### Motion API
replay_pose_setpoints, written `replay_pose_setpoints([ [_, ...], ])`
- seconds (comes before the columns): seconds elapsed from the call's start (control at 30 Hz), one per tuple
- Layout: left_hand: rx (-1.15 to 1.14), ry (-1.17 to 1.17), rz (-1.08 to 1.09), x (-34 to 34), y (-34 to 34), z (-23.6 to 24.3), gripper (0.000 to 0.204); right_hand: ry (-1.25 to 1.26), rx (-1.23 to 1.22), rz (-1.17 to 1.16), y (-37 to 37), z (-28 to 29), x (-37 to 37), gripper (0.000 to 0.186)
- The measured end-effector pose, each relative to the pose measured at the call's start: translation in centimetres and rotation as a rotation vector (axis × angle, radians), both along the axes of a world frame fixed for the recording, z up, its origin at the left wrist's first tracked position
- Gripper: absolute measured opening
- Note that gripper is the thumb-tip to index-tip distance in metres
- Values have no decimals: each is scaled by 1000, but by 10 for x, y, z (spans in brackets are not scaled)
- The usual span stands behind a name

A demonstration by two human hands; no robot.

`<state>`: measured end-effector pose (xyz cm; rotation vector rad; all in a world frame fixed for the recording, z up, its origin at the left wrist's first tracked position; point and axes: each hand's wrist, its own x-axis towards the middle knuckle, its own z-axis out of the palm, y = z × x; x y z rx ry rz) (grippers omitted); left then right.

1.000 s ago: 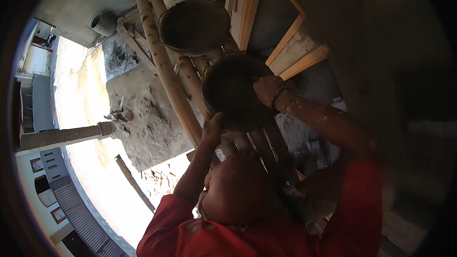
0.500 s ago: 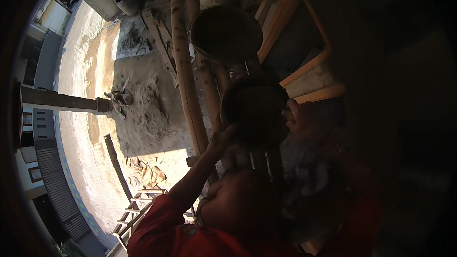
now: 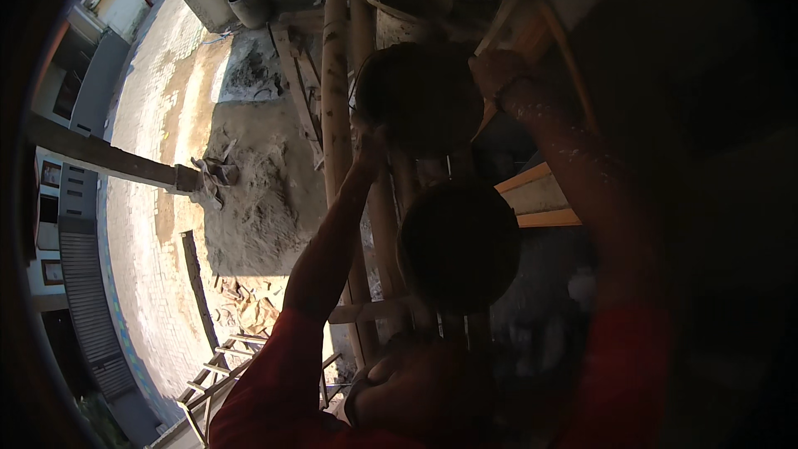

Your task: The person uses a wooden straightedge to level wet plaster on a wall and scoops mortar from buckets using a trowel.

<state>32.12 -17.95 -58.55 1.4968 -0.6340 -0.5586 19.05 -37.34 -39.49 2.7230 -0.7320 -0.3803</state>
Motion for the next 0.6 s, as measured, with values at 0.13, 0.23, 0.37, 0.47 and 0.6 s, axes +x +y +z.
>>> replay_pose_setpoints([
  [0.13,-42,-55,-88,2,3,0,61,59,38,26,2,-35,27,22],
  [0.23,-75,-144,-78,6,2,-10,61,-17,243,22,7,-53,34,27],
  [0.37,10,-136,-43,-4,0,5,63,-183,521,4,-12,-85,24,31],
  [0.47,60,-47,-32,-10,-4,17,63,-137,573,-66,-24,-101,23,30],
  [0.6,-47,-261,59,2,3,-4,64,-143,616,7,1,-89,39,35],
])
